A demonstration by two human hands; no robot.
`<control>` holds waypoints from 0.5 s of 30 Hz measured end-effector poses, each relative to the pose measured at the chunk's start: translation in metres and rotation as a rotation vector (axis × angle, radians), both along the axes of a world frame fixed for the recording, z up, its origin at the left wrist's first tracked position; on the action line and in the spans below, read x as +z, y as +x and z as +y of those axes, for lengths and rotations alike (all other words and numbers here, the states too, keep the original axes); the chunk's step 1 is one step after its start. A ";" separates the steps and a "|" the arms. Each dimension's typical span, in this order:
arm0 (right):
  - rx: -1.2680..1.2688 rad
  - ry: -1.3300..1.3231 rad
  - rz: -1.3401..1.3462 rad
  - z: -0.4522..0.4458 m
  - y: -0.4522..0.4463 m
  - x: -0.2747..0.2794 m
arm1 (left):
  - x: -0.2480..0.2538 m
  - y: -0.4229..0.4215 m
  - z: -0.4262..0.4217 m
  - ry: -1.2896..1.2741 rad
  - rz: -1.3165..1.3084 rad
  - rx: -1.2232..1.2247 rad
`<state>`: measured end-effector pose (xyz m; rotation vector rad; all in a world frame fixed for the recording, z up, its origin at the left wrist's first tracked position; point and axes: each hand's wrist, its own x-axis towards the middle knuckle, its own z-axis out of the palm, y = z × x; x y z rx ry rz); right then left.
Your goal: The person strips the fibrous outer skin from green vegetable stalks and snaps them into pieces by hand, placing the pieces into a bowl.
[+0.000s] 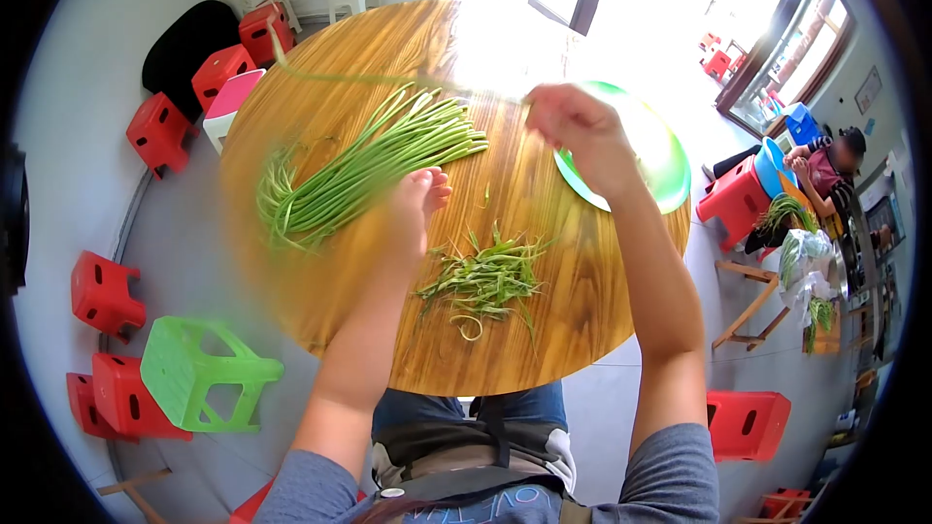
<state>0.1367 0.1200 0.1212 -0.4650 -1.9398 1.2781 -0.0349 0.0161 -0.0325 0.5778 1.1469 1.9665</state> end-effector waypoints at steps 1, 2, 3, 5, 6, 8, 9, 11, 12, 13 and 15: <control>0.222 -0.024 -0.022 -0.005 0.007 -0.003 | 0.001 -0.005 -0.002 0.054 -0.119 -0.097; 0.257 0.035 -0.186 -0.013 0.012 -0.004 | 0.002 -0.007 -0.004 0.107 -0.240 -0.193; 0.330 0.152 -0.311 -0.022 0.012 -0.007 | 0.020 -0.004 -0.013 0.072 -0.248 -0.291; 0.405 0.279 -0.470 -0.040 0.009 -0.011 | 0.024 -0.004 -0.019 0.076 -0.283 -0.655; 0.442 0.343 -0.550 -0.045 0.007 -0.012 | 0.026 -0.002 -0.021 0.077 -0.300 -0.838; 0.322 0.448 -0.626 -0.043 0.003 -0.027 | 0.035 0.012 -0.024 0.025 -0.180 -0.949; 0.262 0.499 -0.664 -0.040 0.002 -0.037 | 0.037 0.016 -0.028 -0.025 -0.089 -0.931; 0.187 0.565 -0.583 -0.031 0.000 -0.053 | 0.030 0.019 -0.023 -0.082 -0.049 -0.875; 0.151 0.597 -0.543 -0.028 -0.001 -0.058 | 0.029 0.020 -0.022 -0.084 -0.041 -0.860; 0.142 0.497 -0.510 -0.027 0.000 -0.060 | 0.029 0.021 -0.022 -0.087 -0.032 -0.844; 0.128 0.304 -0.439 -0.026 0.003 -0.063 | 0.033 0.022 -0.023 -0.099 -0.028 -0.782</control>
